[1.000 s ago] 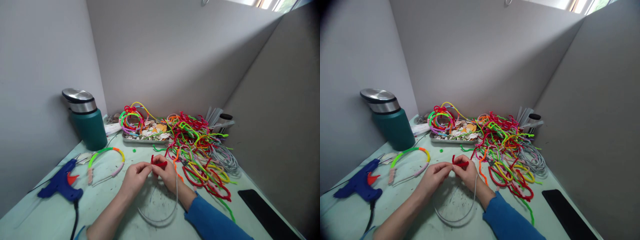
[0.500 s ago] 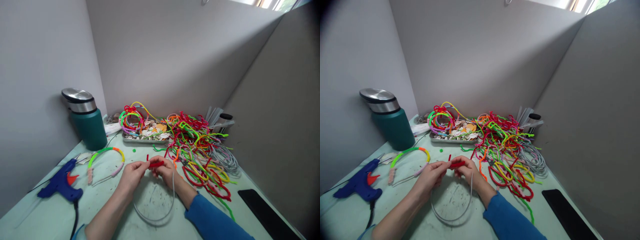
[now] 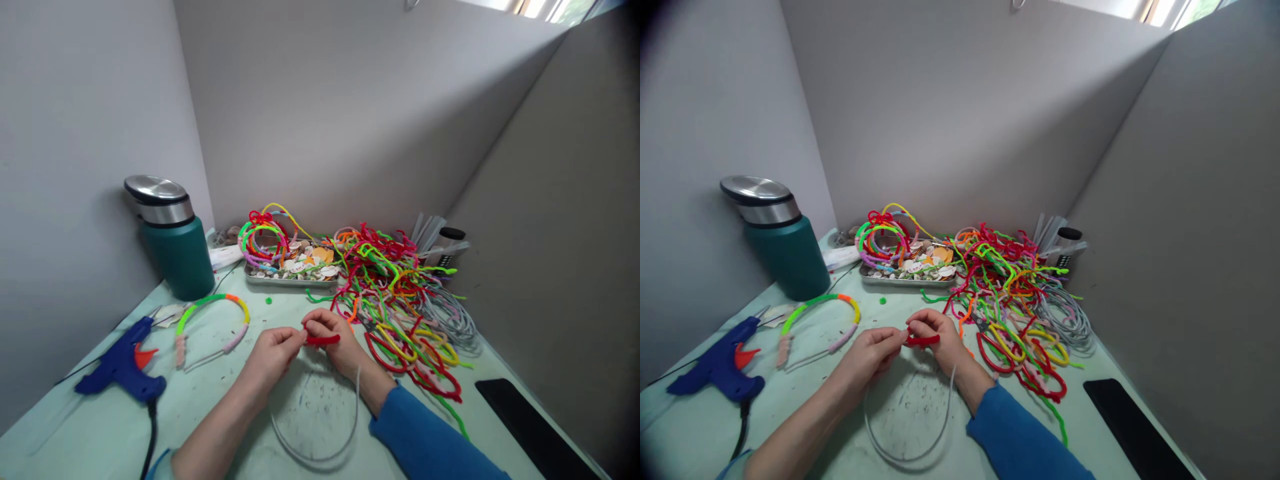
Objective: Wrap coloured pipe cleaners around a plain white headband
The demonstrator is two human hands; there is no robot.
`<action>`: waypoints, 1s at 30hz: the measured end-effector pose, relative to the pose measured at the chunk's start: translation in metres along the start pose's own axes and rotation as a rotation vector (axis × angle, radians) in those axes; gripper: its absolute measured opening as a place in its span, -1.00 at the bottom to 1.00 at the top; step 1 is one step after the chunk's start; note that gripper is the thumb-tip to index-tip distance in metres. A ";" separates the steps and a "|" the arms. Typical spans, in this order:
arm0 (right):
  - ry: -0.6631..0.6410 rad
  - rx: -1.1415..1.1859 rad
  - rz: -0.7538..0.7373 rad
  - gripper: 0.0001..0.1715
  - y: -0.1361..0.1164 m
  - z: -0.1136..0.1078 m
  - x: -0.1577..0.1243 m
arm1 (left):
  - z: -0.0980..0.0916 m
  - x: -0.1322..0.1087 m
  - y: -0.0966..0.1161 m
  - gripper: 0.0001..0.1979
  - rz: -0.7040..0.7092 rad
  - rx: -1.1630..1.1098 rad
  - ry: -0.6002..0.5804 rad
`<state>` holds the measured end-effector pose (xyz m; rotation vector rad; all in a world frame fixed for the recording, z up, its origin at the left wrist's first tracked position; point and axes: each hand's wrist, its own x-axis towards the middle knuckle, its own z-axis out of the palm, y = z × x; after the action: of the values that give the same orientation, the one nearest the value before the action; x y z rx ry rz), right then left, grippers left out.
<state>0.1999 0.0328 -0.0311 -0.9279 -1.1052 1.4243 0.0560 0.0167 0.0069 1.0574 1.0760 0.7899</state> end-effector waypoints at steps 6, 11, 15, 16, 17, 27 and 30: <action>0.088 -0.035 0.002 -0.78 0.004 -0.001 0.005 | -0.001 0.001 0.002 -0.74 -0.006 -0.123 0.001; 0.077 -0.059 -0.018 -0.79 0.006 0.000 0.005 | -0.002 0.001 0.003 -0.77 0.003 -0.166 0.004; 0.027 -0.045 -0.042 -0.80 0.005 0.001 0.003 | -0.004 0.001 0.003 -0.72 0.054 -0.192 0.010; 0.022 -0.039 -0.039 -0.81 0.005 0.001 0.003 | -0.004 0.001 0.003 -0.71 0.069 -0.197 0.013; 0.020 -0.035 -0.033 -0.81 0.004 0.001 0.003 | -0.004 0.001 0.003 -0.70 0.082 -0.199 0.017; -0.032 -0.058 0.004 -0.78 0.004 0.003 0.000 | -0.007 0.006 0.000 -0.68 0.083 -0.183 0.116; -0.031 -0.029 0.007 -0.75 0.002 0.003 -0.001 | -0.008 0.006 0.000 -0.69 0.065 -0.210 0.113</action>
<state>0.1961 0.0312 -0.0323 -0.9335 -1.1489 1.4360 0.0506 0.0247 0.0038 0.8816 1.0328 1.0017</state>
